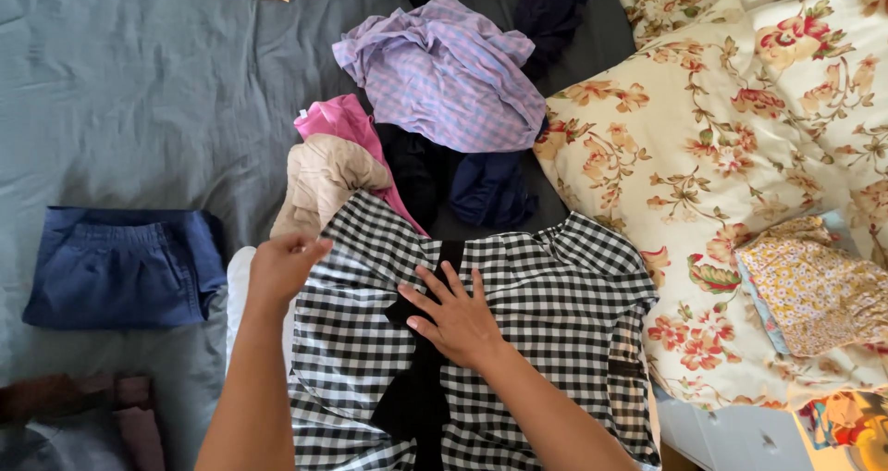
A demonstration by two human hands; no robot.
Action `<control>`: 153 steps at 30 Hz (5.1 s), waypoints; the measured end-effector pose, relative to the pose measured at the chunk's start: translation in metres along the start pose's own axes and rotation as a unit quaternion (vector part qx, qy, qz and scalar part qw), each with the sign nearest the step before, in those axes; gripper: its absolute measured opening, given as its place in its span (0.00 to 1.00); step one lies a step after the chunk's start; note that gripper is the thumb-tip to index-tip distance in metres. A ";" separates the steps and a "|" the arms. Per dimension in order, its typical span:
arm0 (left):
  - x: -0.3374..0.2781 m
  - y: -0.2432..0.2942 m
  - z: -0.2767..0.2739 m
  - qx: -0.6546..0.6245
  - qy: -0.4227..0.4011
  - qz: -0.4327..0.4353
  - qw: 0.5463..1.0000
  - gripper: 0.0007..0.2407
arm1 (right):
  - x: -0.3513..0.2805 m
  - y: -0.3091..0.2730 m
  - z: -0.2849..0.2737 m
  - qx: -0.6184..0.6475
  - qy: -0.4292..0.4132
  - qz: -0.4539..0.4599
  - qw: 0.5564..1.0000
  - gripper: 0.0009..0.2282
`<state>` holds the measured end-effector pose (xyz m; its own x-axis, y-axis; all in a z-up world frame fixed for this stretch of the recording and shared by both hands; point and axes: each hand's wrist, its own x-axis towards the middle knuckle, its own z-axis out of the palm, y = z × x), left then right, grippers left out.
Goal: The person folds a floral patterned cloth, a black and white checkered shirt, and a purple plaid shirt on a white pillow placed on a bed. The person places the folded items onto a stack on a nearby dresser.
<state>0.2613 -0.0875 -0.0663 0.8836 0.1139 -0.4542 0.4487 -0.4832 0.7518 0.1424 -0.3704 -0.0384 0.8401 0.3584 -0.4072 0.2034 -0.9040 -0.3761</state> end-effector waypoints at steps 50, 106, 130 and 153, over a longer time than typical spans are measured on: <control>-0.050 0.035 0.068 0.263 0.265 -0.023 0.927 0.31 | -0.120 0.319 0.046 0.178 0.360 0.520 0.754 0.25; -0.119 0.138 -0.047 -0.448 0.081 0.210 0.865 0.10 | -0.192 0.201 -0.181 0.744 0.571 0.100 0.332 0.10; -0.262 -0.134 -0.047 -0.077 -0.017 0.059 0.995 0.08 | -0.276 0.217 0.135 0.511 0.463 0.367 0.624 0.16; -0.179 0.028 0.001 0.533 -0.160 0.193 0.808 0.10 | -0.200 0.165 0.031 0.103 0.319 0.307 0.891 0.20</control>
<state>0.1160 -0.1221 0.0357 0.7741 -0.3724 -0.5119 -0.3734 -0.9216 0.1059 -0.0078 -0.5840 -0.0452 0.8891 -0.4540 -0.0579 -0.4346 -0.7979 -0.4178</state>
